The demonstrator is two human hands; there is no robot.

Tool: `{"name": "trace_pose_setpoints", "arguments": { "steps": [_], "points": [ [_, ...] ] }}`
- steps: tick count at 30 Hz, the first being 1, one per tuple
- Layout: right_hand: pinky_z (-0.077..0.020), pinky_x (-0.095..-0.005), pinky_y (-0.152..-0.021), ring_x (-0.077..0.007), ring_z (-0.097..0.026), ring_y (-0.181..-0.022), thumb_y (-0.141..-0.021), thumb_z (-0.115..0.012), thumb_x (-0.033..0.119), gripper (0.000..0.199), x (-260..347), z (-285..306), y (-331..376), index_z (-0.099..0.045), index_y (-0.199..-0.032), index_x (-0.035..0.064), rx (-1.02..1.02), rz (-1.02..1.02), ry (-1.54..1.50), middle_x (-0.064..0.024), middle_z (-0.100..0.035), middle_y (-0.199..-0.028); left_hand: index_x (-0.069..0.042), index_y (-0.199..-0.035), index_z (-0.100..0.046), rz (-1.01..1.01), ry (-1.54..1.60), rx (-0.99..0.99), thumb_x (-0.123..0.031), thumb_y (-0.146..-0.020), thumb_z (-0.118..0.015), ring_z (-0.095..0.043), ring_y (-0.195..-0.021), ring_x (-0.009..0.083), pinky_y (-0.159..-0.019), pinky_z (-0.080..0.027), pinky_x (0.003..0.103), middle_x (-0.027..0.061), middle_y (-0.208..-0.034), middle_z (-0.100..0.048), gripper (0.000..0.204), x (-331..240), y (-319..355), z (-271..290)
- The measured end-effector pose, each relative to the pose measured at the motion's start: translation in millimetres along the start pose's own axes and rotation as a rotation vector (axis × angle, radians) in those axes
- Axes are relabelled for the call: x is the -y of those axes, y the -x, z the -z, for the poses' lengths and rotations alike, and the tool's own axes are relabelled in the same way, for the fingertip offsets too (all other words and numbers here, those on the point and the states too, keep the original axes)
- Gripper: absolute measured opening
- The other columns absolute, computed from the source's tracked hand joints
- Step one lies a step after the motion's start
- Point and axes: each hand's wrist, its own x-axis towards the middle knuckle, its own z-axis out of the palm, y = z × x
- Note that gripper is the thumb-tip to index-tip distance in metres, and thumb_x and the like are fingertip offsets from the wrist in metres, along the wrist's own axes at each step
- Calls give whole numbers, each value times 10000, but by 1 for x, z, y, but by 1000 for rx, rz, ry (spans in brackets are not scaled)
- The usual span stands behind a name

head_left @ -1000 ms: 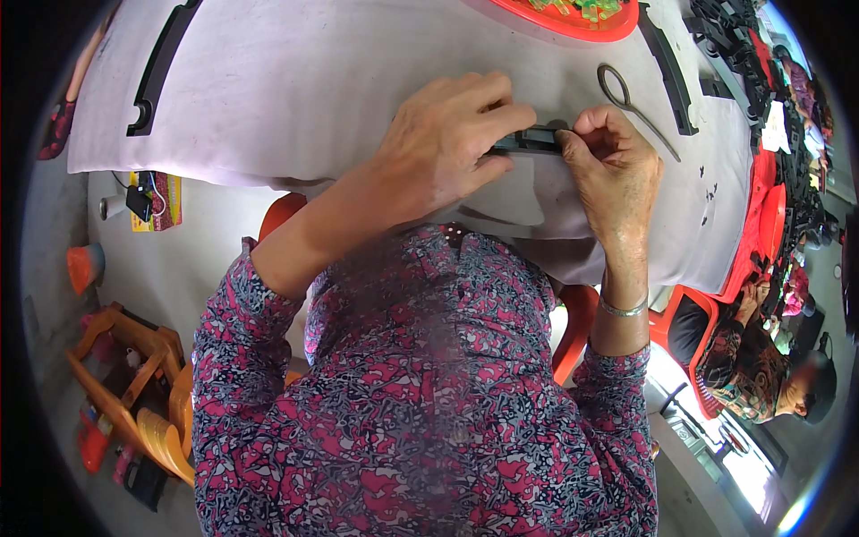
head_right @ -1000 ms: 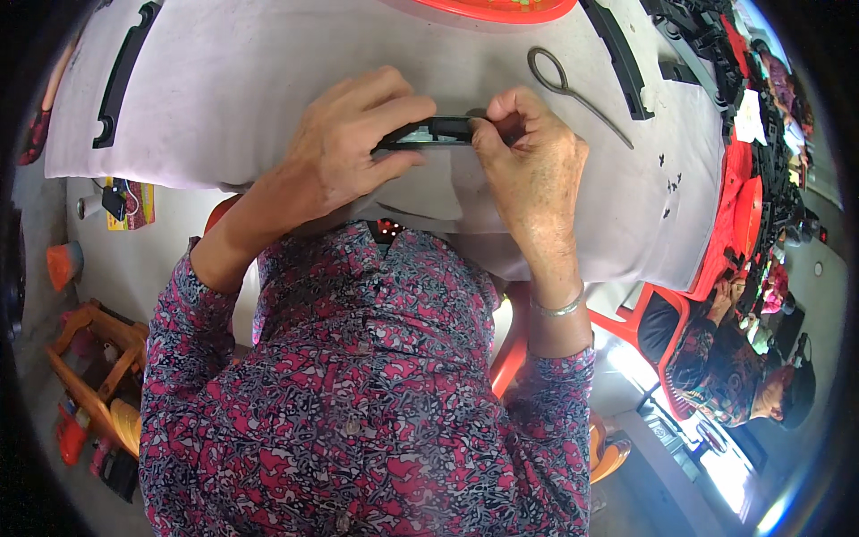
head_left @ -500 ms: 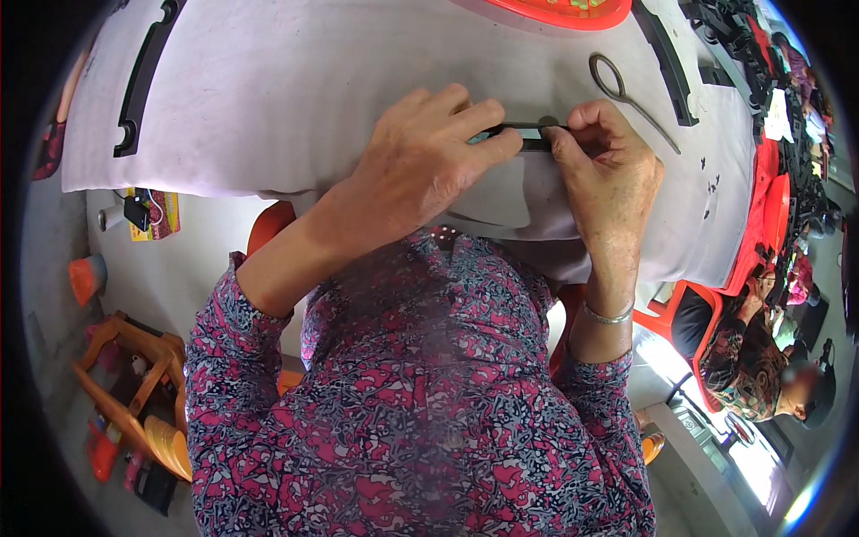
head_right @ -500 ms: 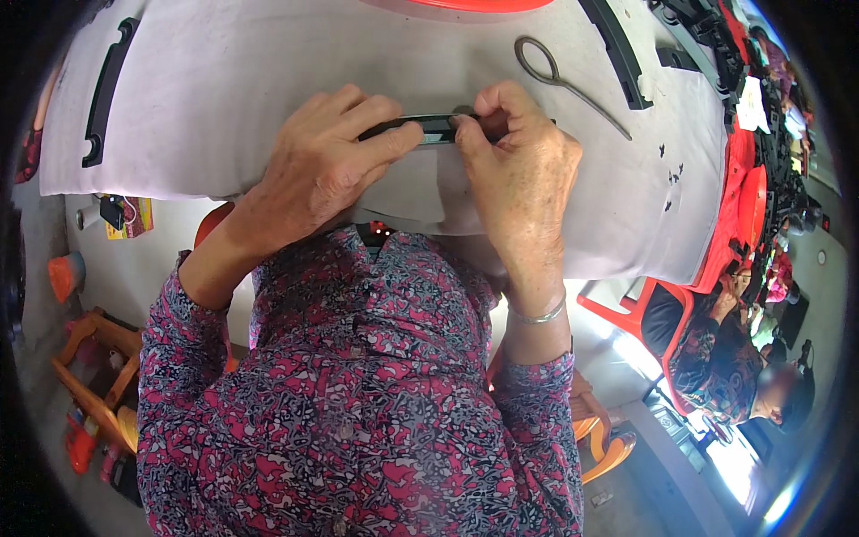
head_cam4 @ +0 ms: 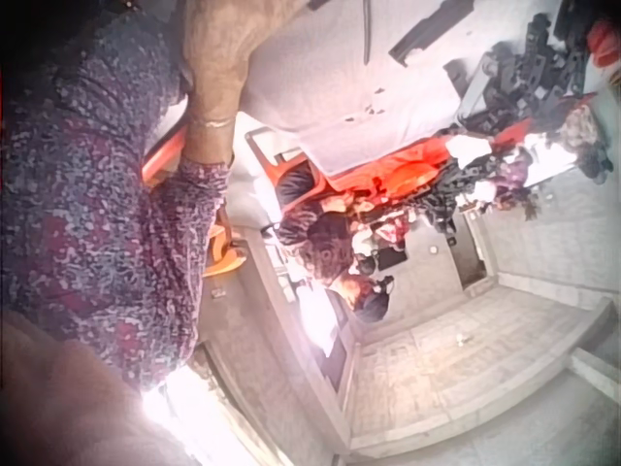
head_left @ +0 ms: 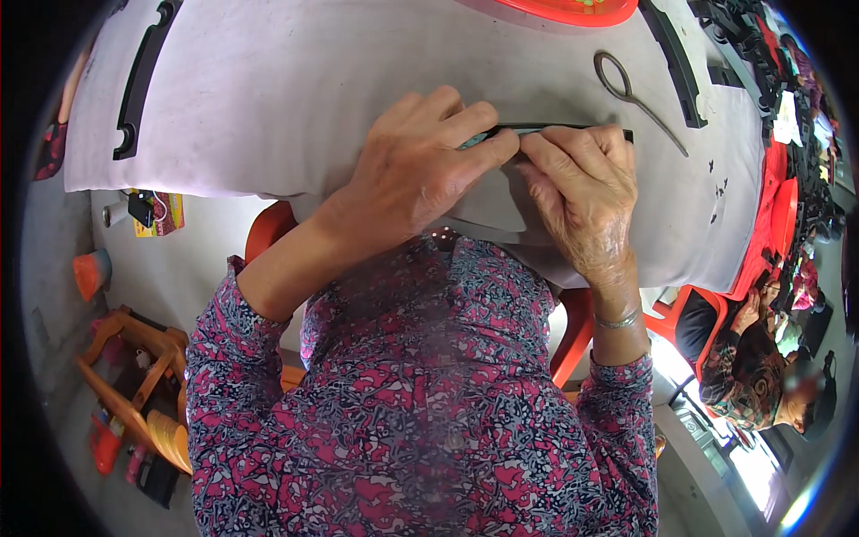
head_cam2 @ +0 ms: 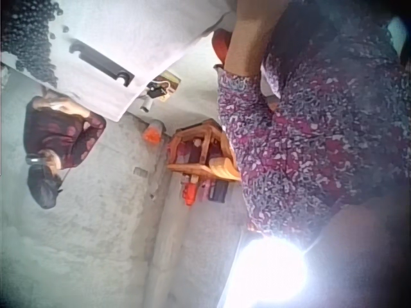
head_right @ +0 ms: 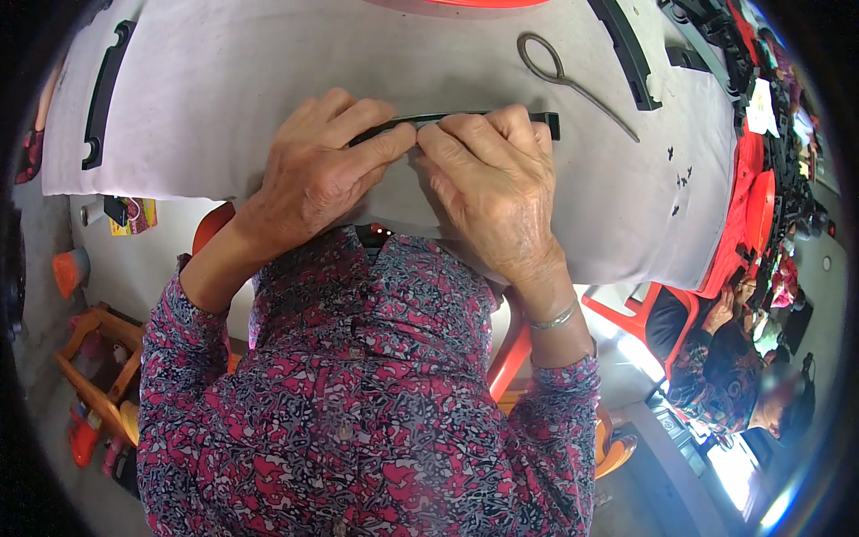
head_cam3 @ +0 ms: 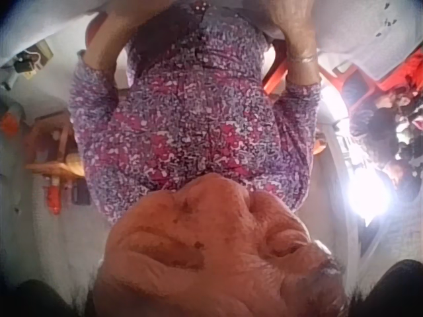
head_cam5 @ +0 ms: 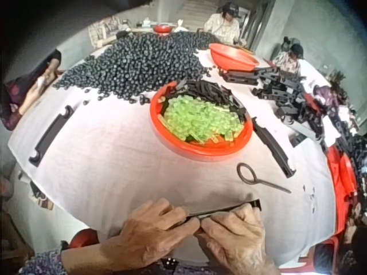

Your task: Assembling small plastic components into a black housing unit using hands and a metal hook tool.

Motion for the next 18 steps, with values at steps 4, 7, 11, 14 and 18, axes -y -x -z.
{"name": "trace_pose_setpoints", "arguments": {
  "steps": [4, 7, 11, 14, 18],
  "points": [
    [-399, -323, -744, -174, -560, -849, -663, -847, 128, 272, -11, -1, -3, -769, -923, 120, 7, 56, 0, 46, -682, -920, -99, -1072, -738, 14, 85, 6, -64, -761, -768, -609, -867, 236, -720, -507, 371, 22, -1043, -674, 315, 2, -1, 4],
    [-398, -322, -740, -168, -560, -836, -651, -845, 118, 268, -14, -1, -6, -767, -907, 126, 17, 83, -30, 50, -677, -916, -91, -1076, -732, -17, 162, 23, -64, -777, -769, -619, -871, 256, -730, -517, 384, 35, -1058, -682, 303, 8, -2, 9],
    [-408, -324, -734, -168, -561, -819, -647, -844, 119, 262, -18, -1, -8, -761, -895, 124, 29, 109, -37, 50, -666, -907, -86, -1088, -720, -49, 229, 59, -63, -784, -767, -636, -909, 273, -759, -533, 392, 46, -1075, -685, 308, 15, -6, 11],
    [-422, -327, -723, -173, -562, -815, -650, -842, 118, 263, -16, 5, -16, -755, -898, 122, 90, 134, -49, 49, -651, -890, -82, -1086, -711, -63, 274, 69, -59, -787, -765, -645, -934, 281, -783, -544, 394, 57, -1081, -682, 304, 19, -7, 10],
    [-432, -323, -704, -181, -554, -811, -670, -833, 113, 236, -20, 8, -22, -738, -886, 112, 170, 198, -67, 38, -616, -850, -70, -1070, -701, -80, 303, 71, -51, -789, -762, -652, -948, 287, -797, -553, 395, 74, -1082, -676, 288, 20, -6, 9]
  ]
}}
